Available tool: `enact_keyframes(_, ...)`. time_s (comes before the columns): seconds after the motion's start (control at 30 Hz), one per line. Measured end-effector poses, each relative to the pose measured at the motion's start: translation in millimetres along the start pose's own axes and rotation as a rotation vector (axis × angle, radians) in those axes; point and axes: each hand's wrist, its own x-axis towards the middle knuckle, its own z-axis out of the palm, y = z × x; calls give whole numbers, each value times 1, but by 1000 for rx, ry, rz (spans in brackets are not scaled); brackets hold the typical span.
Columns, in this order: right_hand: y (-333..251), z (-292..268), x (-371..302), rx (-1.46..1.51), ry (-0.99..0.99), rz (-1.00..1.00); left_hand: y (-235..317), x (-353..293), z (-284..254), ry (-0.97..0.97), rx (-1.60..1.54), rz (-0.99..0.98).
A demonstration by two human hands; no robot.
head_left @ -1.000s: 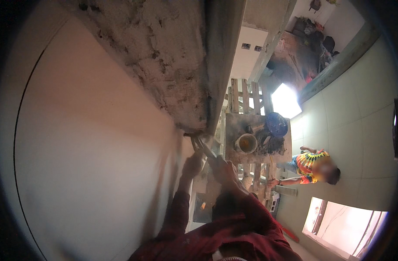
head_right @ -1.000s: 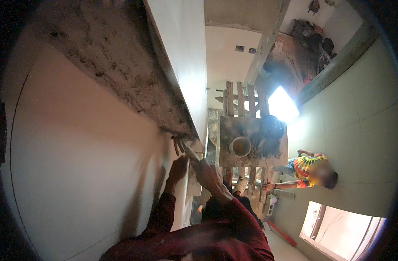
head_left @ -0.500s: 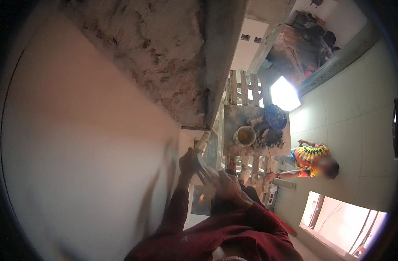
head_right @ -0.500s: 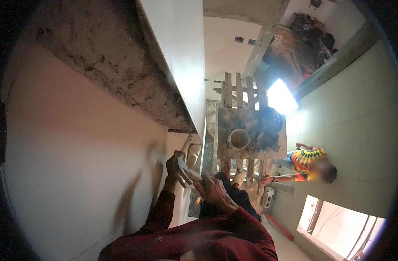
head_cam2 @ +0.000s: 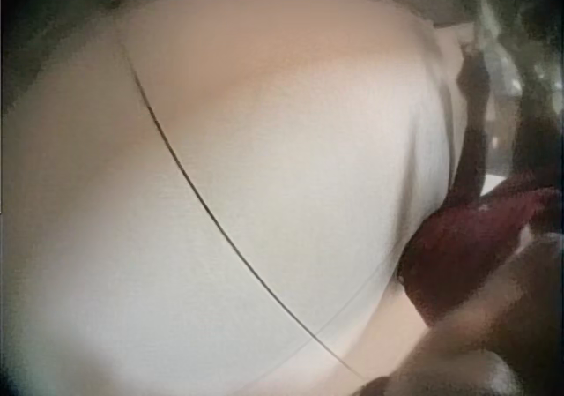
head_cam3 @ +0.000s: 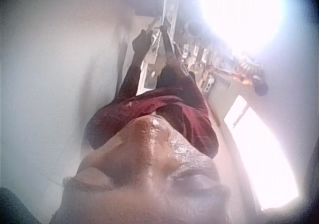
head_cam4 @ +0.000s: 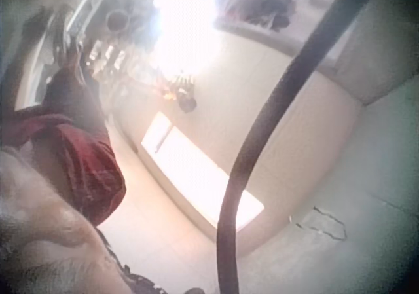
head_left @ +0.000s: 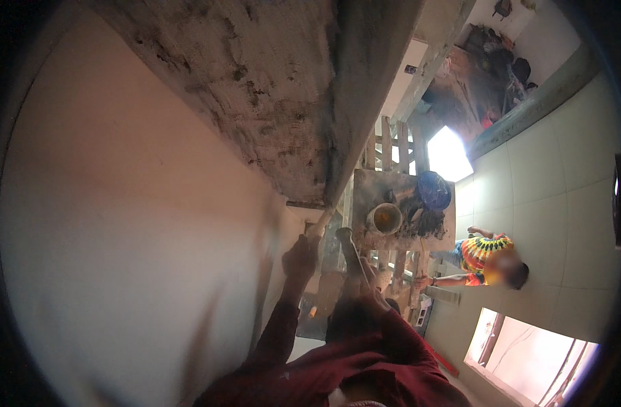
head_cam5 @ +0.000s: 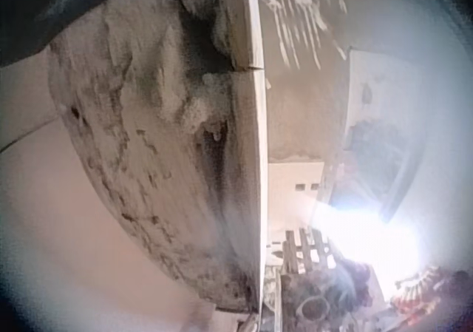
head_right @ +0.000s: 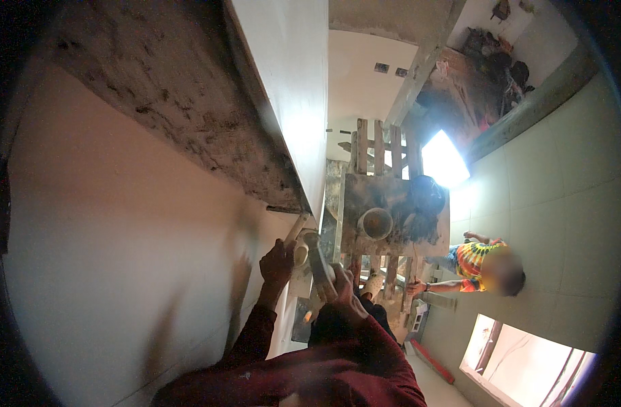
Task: The person measures and marks a wall tile, then uses a hammer and chisel to chip away excess material from the wall edge. Another person assists by holding a measuring tool and observing the work.
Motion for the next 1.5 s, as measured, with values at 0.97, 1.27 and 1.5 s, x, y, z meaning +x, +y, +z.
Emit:
enact_keyframes(0.97,-21,-5,30,-202,-106,-100,-1,13,-2,-33,-85,-36)
enact_keyframes(1.27,-24,7,33,-239,-136,-16,-53,27,59,-20,-79,169)
enact_keyframes(1.5,-20,10,39,-329,-227,222,-26,22,33,-84,-193,49)
